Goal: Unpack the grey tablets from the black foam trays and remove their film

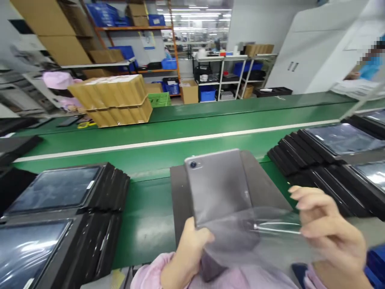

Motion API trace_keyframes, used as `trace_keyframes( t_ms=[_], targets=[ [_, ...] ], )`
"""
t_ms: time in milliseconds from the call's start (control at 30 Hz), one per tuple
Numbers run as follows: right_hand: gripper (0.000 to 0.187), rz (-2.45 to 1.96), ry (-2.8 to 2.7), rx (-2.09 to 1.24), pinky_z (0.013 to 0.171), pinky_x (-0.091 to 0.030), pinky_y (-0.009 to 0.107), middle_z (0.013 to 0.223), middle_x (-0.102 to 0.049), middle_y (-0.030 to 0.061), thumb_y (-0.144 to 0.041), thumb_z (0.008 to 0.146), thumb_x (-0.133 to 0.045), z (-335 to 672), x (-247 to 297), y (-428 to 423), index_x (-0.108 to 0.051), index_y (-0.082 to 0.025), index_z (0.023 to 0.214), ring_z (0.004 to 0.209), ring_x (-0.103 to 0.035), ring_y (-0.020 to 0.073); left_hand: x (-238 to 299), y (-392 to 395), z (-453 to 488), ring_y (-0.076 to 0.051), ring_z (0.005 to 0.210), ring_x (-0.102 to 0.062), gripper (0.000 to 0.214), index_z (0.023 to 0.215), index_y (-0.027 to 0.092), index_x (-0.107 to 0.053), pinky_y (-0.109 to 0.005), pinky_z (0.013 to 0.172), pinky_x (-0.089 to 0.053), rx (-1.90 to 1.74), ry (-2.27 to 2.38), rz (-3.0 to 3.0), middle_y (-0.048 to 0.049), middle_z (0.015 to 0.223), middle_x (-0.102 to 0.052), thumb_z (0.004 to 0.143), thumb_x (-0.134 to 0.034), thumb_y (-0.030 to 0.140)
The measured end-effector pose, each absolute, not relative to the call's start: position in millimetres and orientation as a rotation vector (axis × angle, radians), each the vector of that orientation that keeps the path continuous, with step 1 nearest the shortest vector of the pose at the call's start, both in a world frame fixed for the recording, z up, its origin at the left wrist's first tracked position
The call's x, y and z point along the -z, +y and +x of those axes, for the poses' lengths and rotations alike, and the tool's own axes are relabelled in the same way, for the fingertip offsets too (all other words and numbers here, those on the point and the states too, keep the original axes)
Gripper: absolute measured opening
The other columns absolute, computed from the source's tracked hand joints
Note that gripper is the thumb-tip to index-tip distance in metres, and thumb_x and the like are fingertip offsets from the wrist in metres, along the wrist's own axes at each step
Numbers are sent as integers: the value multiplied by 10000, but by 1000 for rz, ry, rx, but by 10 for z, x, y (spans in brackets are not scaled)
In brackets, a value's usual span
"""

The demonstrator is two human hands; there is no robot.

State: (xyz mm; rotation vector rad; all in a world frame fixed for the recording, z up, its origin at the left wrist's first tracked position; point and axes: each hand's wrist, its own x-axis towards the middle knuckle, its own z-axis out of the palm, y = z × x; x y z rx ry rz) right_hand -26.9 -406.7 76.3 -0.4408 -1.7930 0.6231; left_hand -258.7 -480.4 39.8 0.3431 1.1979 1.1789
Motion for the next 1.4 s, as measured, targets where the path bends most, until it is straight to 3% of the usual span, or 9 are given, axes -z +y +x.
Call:
trace_keyframes(
  t_ms=[133, 400, 633, 733, 900, 967, 1133, 1300, 1400],
  targets=[
    [147, -644, -1639, -718, 925, -403, 391, 1084, -558, 46, -137, 784, -604, -55, -437, -3991, -682, -256, 749, 1069, -510, 222, -367, -4793, -2481, -134, 539, -464, 253, 658, 163, -547, -261, 532, -367, -1136, 1300, 307, 32, 537, -555, 411, -543, 111],
    [130, -830, -1526, -768, 914, -439, 422, 1028, -590, 50, -182, 793, -644, -94, -232, -3940, -707, -273, 725, 979, -568, 210, -454, -4732, -2465, -99, 521, -313, 142, 544, 160, -497, -247, 504, -237, -1007, 1178, 529, 47, 492, -420, 405, -474, 158],
    [119, -872, -1540, -732, 681, -502, 369, 903, -583, 61, -191, 773, -667, -94, -200, -3886, -739, -284, 760, 820, -595, 205, -544, -4704, -2457, -91, 531, -264, 113, 534, 168, -455, -242, 502, -192, -1032, 1157, 582, 52, 516, -362, 420, -447, 168],
    [172, -927, -1520, -705, 581, -493, 332, 775, -587, 40, -191, 750, -684, -158, -201, -3905, -742, -289, 879, 707, -594, 187, -470, -4687, -2466, -92, 531, -280, 126, 537, 161, -478, -237, 499, -213, -1016, 1153, 572, 50, 511, -369, 413, -463, 143],
    [656, -1043, -1211, -944, 512, -503, 281, 716, -648, -10, -229, 715, -727, -322, -201, -3946, -460, -289, 1311, 560, -598, 146, -433, -4667, -2467, -96, 539, -312, 124, 531, 160, -476, -236, 510, -239, -1042, 1198, 519, 45, 517, -399, 411, -460, 136],
    [645, -1080, -1101, -1045, 530, -524, 293, 797, -680, 18, -255, 690, -747, -386, -199, -3964, -438, -263, 1256, 560, -624, 153, -466, -4660, -2473, -96, 546, -315, 126, 537, 160, -476, -235, 516, -238, -1031, 1242, 526, 50, 520, -400, 416, -456, 133],
    [405, -1080, -929, -1061, 624, -538, 311, 835, -674, 1, -281, 704, -719, -535, -194, -3988, -422, -261, 979, 662, -674, 174, -590, -4650, -2475, -90, 524, -304, 123, 552, 163, -493, -231, 509, -227, -961, 1304, 584, 79, 473, -381, 442, -468, 115],
    [526, -1005, -968, -1066, 654, -550, 345, 912, -673, 42, -284, 752, -685, -578, -212, -3986, -392, -271, 1189, 687, -691, 190, -721, -4698, -2441, -93, 544, -350, 88, 580, 170, -517, -230, 573, -323, -995, 1315, 594, 85, 497, -419, 518, -509, 109],
    [649, -895, -1093, -982, 636, -571, 346, 1049, -660, 64, -234, 823, -627, -567, -192, -4039, -279, -350, 1359, 716, -707, 190, -718, -4706, -2423, -95, 551, -356, 96, 575, 173, -519, -227, 583, -339, -1015, 1302, 649, 80, 504, -427, 518, -504, 97]
  ],
)
